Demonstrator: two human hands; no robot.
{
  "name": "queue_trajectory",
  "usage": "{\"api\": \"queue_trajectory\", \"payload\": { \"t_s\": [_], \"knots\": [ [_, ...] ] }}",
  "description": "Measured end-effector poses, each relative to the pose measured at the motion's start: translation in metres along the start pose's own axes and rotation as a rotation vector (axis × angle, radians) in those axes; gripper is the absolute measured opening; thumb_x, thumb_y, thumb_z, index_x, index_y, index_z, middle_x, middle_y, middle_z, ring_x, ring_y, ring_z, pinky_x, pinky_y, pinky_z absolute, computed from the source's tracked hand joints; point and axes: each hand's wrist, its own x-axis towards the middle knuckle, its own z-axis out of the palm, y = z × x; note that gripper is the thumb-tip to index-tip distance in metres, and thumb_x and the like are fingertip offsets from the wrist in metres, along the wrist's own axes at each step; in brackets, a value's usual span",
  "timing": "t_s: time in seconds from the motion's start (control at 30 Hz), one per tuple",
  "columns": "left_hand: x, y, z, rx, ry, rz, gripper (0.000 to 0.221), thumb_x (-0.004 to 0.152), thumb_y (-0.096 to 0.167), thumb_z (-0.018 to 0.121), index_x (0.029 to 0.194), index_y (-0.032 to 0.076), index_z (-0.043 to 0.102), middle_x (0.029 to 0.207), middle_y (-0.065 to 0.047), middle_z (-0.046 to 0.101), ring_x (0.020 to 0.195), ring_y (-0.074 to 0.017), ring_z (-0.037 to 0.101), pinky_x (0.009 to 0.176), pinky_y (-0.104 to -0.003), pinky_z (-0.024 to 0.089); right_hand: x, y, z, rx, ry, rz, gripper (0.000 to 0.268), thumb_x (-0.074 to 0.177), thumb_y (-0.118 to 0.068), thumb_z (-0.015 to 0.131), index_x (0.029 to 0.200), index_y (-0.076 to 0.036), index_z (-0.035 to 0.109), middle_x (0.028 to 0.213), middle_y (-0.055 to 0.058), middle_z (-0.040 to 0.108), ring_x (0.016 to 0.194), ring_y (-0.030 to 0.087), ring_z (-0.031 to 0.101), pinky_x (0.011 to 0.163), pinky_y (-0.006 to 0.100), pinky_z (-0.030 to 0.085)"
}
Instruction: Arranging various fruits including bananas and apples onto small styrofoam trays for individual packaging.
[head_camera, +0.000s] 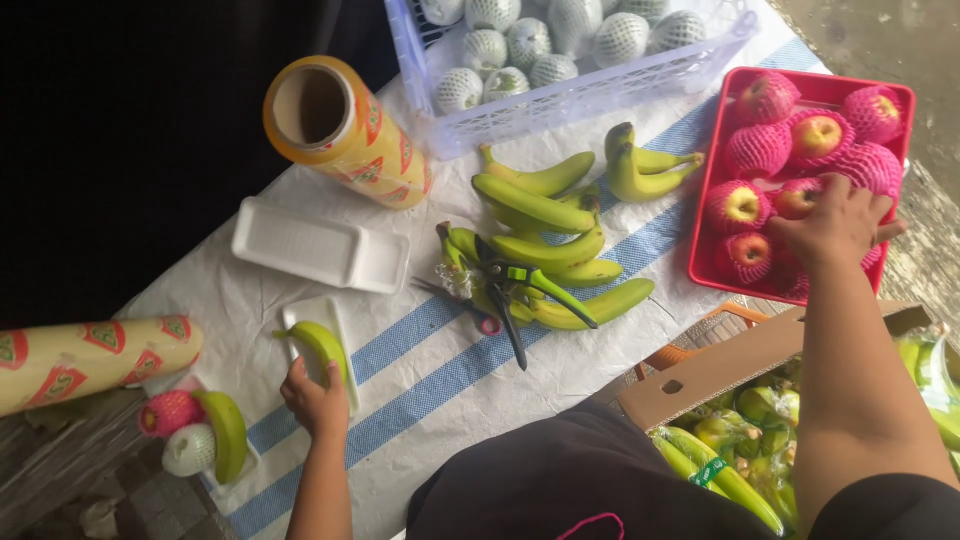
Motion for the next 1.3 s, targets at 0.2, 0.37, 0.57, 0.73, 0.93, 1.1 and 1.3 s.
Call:
{"api": "queue_trajectory", "payload": {
  "t_s": [0.2, 0.37, 0.57, 0.73, 0.93, 1.1, 1.3],
  "knots": [
    [-0.037, 0.016, 0.005, -0.215, 0.170, 0.324, 0.045, 0.097, 0.024, 0.062, 0.139, 0.013, 0.050, 0.147, -0.024, 0.042, 0.136, -0.0470, 0.038, 0.101, -0.062, 0.040, -0.083, -0.037, -0.075, 0.454, 0.459, -0.424, 0.071, 0.084, -0.007, 0.091, 0.141, -0.002, 0.049, 0.127, 0.026, 0.043, 0.112, 0.042, 0.052, 0.090, 0.049, 0.050],
    [-0.097, 0.093, 0.028, -0.601, -0.304, 0.407, 0.050, 0.095, 0.036, 0.060, 0.139, 0.014, 0.051, 0.138, -0.006, 0.055, 0.116, -0.0193, 0.057, 0.094, -0.034, 0.048, -0.160, -0.125, -0.117, 0.759, 0.162, -0.805, 0.081, 0.075, -0.011, 0.082, 0.145, 0.003, 0.042, 0.134, 0.024, 0.046, 0.118, 0.036, 0.049, 0.098, 0.041, 0.042],
    [-0.175, 0.198, -0.016, -0.974, -0.966, 0.677, 0.106, 0.086, 0.060, 0.071, 0.161, 0.010, 0.015, 0.145, -0.022, 0.043, 0.103, -0.0208, 0.054, 0.073, -0.028, 0.049, -0.241, -0.217, -0.099, 1.106, -0.197, -1.007, 0.100, 0.050, -0.025, 0.098, 0.135, 0.007, 0.055, 0.124, 0.025, 0.053, 0.120, 0.041, 0.053, 0.108, 0.051, 0.042],
    [-0.175, 0.203, -0.021, -1.006, -0.777, 0.885, 0.090, 0.096, 0.040, 0.069, 0.160, 0.004, 0.016, 0.140, -0.023, 0.051, 0.121, -0.0278, 0.056, 0.100, -0.038, 0.050, -0.270, -0.242, -0.091, 1.205, -0.334, -1.094, 0.093, 0.066, -0.024, 0.091, 0.143, 0.005, 0.047, 0.128, 0.022, 0.044, 0.126, 0.036, 0.045, 0.108, 0.052, 0.040],
    [-0.178, 0.191, -0.038, -1.002, -0.700, 0.993, 0.080, 0.105, 0.033, 0.054, 0.158, -0.002, 0.005, 0.136, -0.027, 0.049, 0.126, -0.0396, 0.054, 0.115, -0.056, 0.039, -0.294, -0.251, -0.091, 1.404, -0.740, -0.934, 0.102, 0.074, -0.033, 0.075, 0.159, -0.003, 0.027, 0.146, 0.021, 0.041, 0.142, 0.037, 0.041, 0.114, 0.062, 0.031],
    [-0.173, 0.183, -0.049, -0.987, -0.683, 1.019, 0.076, 0.106, 0.030, 0.050, 0.156, -0.002, 0.003, 0.134, -0.028, 0.049, 0.124, -0.0431, 0.055, 0.115, -0.062, 0.038, -0.304, -0.263, -0.098, 1.394, -0.695, -0.835, 0.077, 0.074, -0.012, 0.078, 0.144, 0.000, 0.049, 0.138, 0.024, 0.052, 0.136, 0.044, 0.051, 0.111, 0.066, 0.038],
    [-0.170, 0.174, -0.053, -0.992, -0.693, 1.046, 0.078, 0.104, 0.027, 0.054, 0.155, -0.004, 0.004, 0.131, -0.027, 0.050, 0.120, -0.0394, 0.058, 0.114, -0.059, 0.040, -0.305, -0.263, -0.079, 1.534, -0.696, -0.751, 0.050, 0.086, -0.011, 0.062, 0.133, 0.005, 0.060, 0.129, 0.026, 0.059, 0.123, 0.039, 0.061, 0.101, 0.058, 0.048]
  ]
}}
